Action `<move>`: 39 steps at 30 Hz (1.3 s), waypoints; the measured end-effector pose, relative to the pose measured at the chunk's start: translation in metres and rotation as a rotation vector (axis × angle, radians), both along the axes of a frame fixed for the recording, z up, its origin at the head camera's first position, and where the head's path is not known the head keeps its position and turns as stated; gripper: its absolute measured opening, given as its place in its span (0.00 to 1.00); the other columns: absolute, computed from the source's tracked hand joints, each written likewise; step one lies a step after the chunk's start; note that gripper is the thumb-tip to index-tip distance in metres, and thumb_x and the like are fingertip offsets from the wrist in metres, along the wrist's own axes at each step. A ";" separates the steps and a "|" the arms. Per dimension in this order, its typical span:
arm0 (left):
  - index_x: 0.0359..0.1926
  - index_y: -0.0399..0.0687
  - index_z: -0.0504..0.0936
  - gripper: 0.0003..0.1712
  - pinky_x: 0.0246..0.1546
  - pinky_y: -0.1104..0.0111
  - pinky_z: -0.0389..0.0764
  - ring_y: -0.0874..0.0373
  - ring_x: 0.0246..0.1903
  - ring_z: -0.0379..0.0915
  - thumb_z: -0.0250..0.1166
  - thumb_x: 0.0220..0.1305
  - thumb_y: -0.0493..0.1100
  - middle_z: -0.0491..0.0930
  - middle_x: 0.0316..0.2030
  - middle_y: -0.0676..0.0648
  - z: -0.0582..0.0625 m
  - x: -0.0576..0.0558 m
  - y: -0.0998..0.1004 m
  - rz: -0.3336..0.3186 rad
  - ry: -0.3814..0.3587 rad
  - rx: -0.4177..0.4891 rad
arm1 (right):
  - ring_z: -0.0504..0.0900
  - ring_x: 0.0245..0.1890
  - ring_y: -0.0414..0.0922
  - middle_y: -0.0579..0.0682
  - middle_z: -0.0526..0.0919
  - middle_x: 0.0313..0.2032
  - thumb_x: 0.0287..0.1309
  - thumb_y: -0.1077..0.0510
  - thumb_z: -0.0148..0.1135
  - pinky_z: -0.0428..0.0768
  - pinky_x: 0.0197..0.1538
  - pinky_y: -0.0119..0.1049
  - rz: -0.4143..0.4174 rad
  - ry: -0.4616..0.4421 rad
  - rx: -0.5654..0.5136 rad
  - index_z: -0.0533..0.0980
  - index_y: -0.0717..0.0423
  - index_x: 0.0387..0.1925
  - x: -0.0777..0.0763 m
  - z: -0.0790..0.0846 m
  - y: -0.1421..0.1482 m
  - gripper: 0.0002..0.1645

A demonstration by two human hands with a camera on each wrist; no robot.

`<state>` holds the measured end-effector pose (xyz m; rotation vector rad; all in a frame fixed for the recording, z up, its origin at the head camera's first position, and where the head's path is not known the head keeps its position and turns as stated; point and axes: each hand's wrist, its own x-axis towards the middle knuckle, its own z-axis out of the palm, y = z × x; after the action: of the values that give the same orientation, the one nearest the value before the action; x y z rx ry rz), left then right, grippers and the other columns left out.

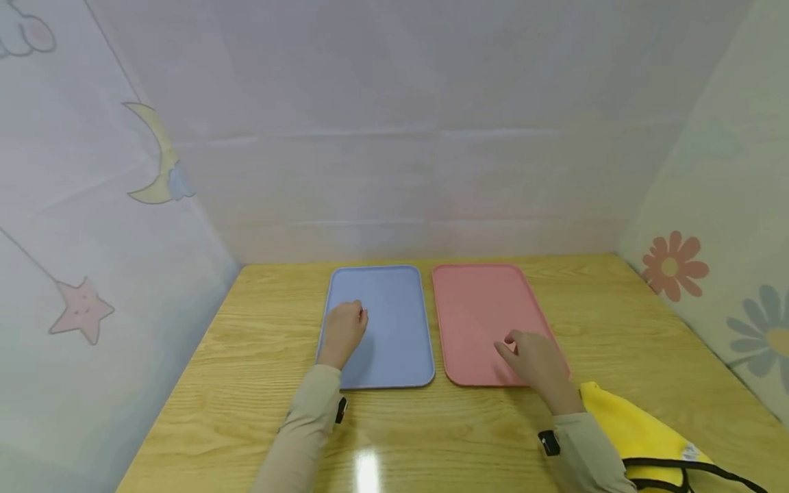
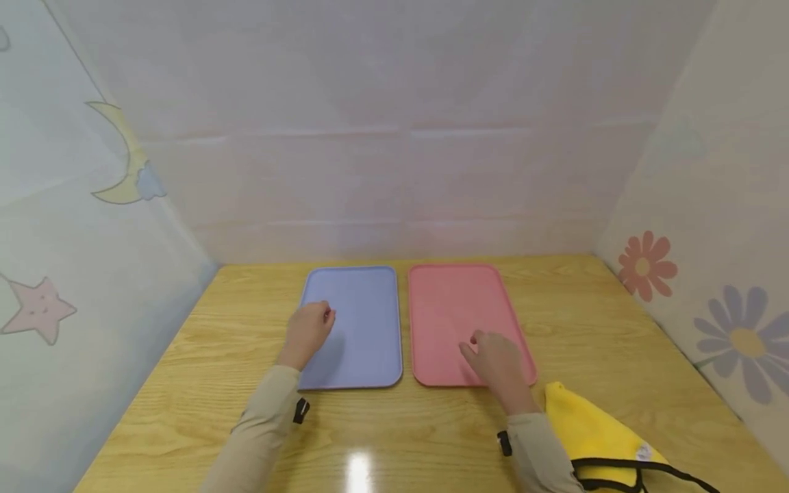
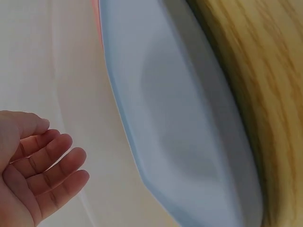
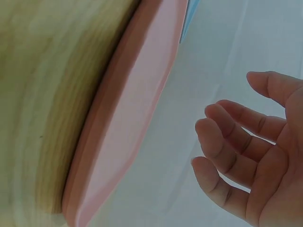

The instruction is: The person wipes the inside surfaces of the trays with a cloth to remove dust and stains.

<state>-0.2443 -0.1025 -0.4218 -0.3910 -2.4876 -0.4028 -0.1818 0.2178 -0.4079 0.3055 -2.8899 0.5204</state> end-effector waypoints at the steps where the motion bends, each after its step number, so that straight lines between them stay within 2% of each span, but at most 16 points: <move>1: 0.15 0.41 0.70 0.14 0.14 0.64 0.69 0.53 0.13 0.68 0.64 0.50 0.34 0.70 0.13 0.46 0.000 -0.001 -0.002 -0.001 -0.008 0.010 | 0.69 0.17 0.41 0.47 0.73 0.17 0.54 0.53 0.59 0.69 0.21 0.35 -0.006 -0.008 0.000 0.76 0.65 0.32 0.003 0.000 0.002 0.16; 6: 0.19 0.37 0.74 0.09 0.17 0.64 0.71 0.52 0.15 0.70 0.64 0.50 0.33 0.73 0.15 0.44 -0.001 -0.005 -0.008 0.022 -0.051 0.056 | 0.68 0.16 0.39 0.46 0.73 0.18 0.55 0.52 0.58 0.67 0.19 0.33 -0.028 -0.055 -0.005 0.76 0.63 0.35 0.018 -0.003 0.009 0.16; 11: 0.17 0.36 0.72 0.10 0.17 0.60 0.70 0.48 0.15 0.70 0.64 0.47 0.31 0.72 0.14 0.42 0.003 -0.011 -0.016 0.055 -0.040 0.102 | 0.66 0.16 0.38 0.44 0.72 0.18 0.56 0.50 0.58 0.66 0.18 0.33 -0.047 -0.089 -0.014 0.76 0.63 0.36 0.029 -0.005 0.010 0.18; 15: 0.15 0.37 0.70 0.10 0.18 0.59 0.69 0.47 0.16 0.69 0.63 0.47 0.31 0.72 0.14 0.41 0.003 -0.019 -0.023 0.066 -0.072 0.118 | 0.66 0.16 0.38 0.44 0.71 0.17 0.55 0.50 0.58 0.66 0.17 0.33 -0.060 -0.078 0.005 0.76 0.62 0.35 0.033 -0.006 0.010 0.18; 23: 0.13 0.40 0.66 0.15 0.14 0.63 0.66 0.56 0.14 0.58 0.60 0.51 0.32 0.66 0.12 0.46 -0.002 -0.048 -0.040 0.098 -0.241 0.030 | 0.65 0.15 0.38 0.43 0.70 0.16 0.54 0.50 0.59 0.65 0.16 0.32 -0.051 -0.059 0.011 0.77 0.60 0.35 0.032 -0.009 0.011 0.17; 26: 0.16 0.38 0.68 0.12 0.16 0.62 0.69 0.55 0.15 0.63 0.59 0.51 0.32 0.69 0.14 0.44 -0.004 -0.055 -0.047 0.114 -0.306 0.015 | 0.66 0.15 0.38 0.43 0.70 0.17 0.54 0.49 0.59 0.65 0.16 0.32 -0.046 -0.076 0.010 0.77 0.61 0.35 0.033 -0.009 0.010 0.17; 31: 0.21 0.35 0.72 0.06 0.19 0.60 0.72 0.50 0.19 0.71 0.58 0.51 0.31 0.75 0.19 0.39 -0.008 -0.060 -0.055 0.133 -0.385 0.025 | 0.66 0.15 0.38 0.43 0.70 0.16 0.55 0.48 0.58 0.65 0.16 0.33 -0.041 -0.093 0.007 0.77 0.61 0.36 0.034 -0.010 0.009 0.18; 34: 0.21 0.34 0.73 0.04 0.19 0.58 0.73 0.47 0.21 0.73 0.56 0.50 0.29 0.75 0.21 0.38 -0.011 -0.060 -0.057 0.138 -0.387 0.002 | 0.65 0.15 0.38 0.43 0.70 0.16 0.55 0.48 0.58 0.65 0.16 0.32 -0.040 -0.086 0.007 0.77 0.60 0.36 0.033 -0.011 0.009 0.18; 39: 0.24 0.32 0.73 0.02 0.18 0.57 0.74 0.44 0.21 0.74 0.54 0.51 0.28 0.75 0.21 0.36 -0.024 -0.059 -0.057 0.135 -0.370 -0.045 | 0.65 0.15 0.38 0.42 0.70 0.16 0.55 0.49 0.58 0.64 0.15 0.32 -0.045 -0.090 0.006 0.77 0.60 0.36 0.033 -0.014 0.008 0.17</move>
<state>-0.3029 -0.1591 -0.4456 -0.1748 -2.8670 -0.3931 -0.1491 0.2260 -0.4219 0.2235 -2.9782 0.5306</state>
